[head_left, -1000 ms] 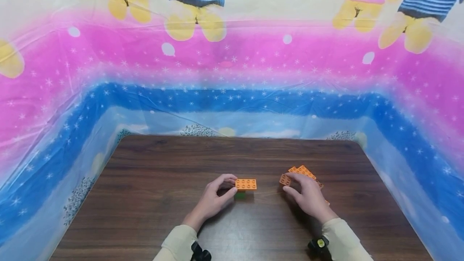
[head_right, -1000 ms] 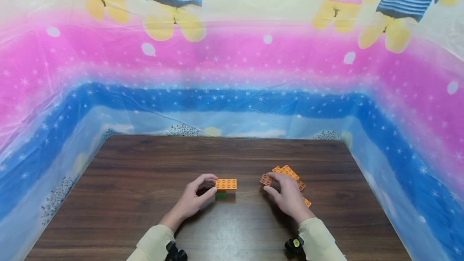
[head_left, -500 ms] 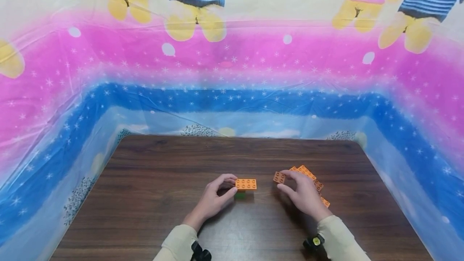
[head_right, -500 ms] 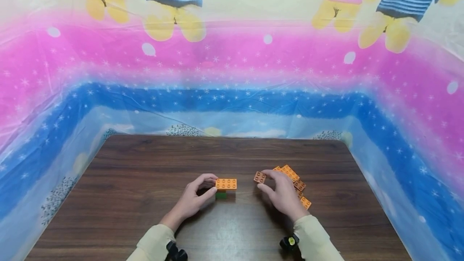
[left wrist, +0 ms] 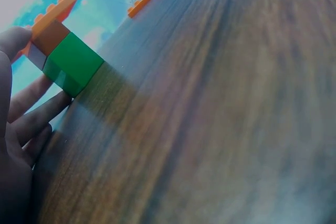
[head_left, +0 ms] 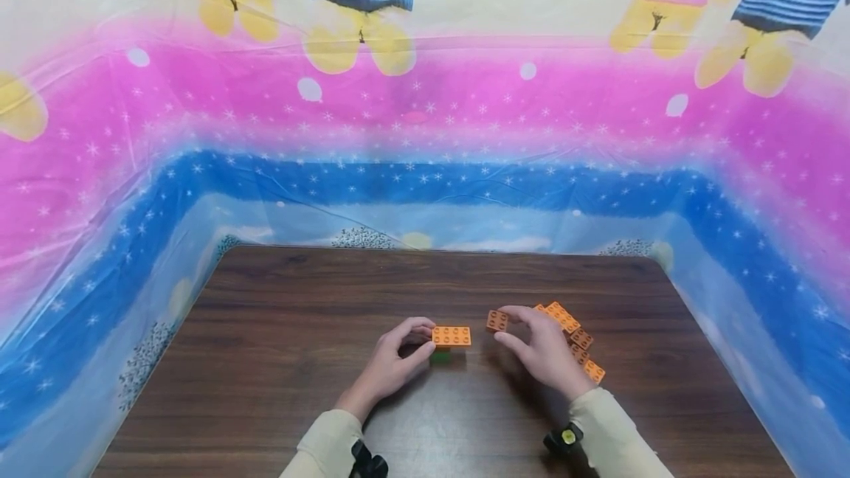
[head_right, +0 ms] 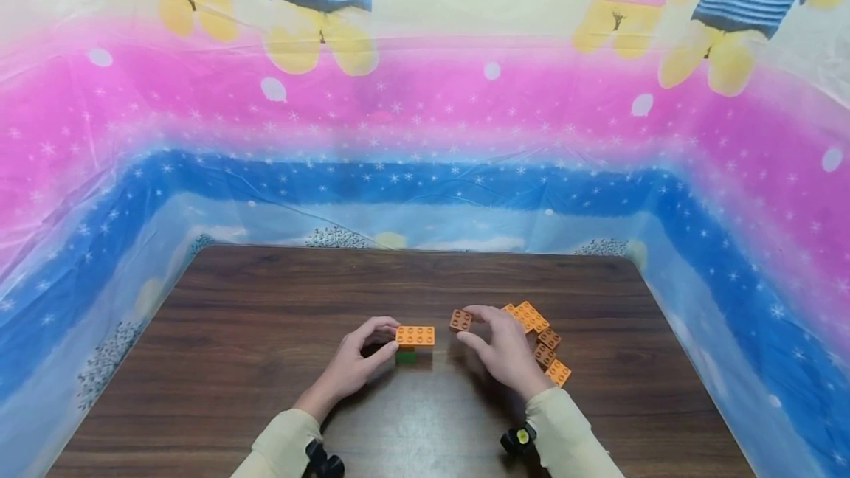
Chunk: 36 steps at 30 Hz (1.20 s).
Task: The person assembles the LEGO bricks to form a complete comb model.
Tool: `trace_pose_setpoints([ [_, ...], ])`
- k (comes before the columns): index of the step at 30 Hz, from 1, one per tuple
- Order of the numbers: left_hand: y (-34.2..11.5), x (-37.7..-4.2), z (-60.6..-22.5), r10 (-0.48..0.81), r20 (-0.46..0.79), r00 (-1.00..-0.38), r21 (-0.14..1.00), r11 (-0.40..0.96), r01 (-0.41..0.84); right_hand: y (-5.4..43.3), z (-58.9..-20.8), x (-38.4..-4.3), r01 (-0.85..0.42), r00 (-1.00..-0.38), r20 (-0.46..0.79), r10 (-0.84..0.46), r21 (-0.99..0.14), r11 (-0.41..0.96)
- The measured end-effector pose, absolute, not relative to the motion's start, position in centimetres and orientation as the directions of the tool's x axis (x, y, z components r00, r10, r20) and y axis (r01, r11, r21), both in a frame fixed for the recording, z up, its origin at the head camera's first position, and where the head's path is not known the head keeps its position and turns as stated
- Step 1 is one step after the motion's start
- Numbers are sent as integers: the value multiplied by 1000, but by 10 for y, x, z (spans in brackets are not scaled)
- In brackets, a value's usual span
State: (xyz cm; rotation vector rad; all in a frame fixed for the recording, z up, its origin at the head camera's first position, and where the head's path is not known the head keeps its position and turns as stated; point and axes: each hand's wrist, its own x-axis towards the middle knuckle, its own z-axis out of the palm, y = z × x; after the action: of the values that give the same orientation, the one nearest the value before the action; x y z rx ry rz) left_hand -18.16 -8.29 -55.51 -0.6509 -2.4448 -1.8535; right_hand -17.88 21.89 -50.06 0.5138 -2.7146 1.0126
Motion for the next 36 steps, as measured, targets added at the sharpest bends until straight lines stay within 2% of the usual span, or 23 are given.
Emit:
trace_pose_setpoints([
  [36, -83, -181, -554, 331, 239, -913, 927, 202, 316, 171, -491, -178, -438, -899, 288, -330, -626, 645],
])
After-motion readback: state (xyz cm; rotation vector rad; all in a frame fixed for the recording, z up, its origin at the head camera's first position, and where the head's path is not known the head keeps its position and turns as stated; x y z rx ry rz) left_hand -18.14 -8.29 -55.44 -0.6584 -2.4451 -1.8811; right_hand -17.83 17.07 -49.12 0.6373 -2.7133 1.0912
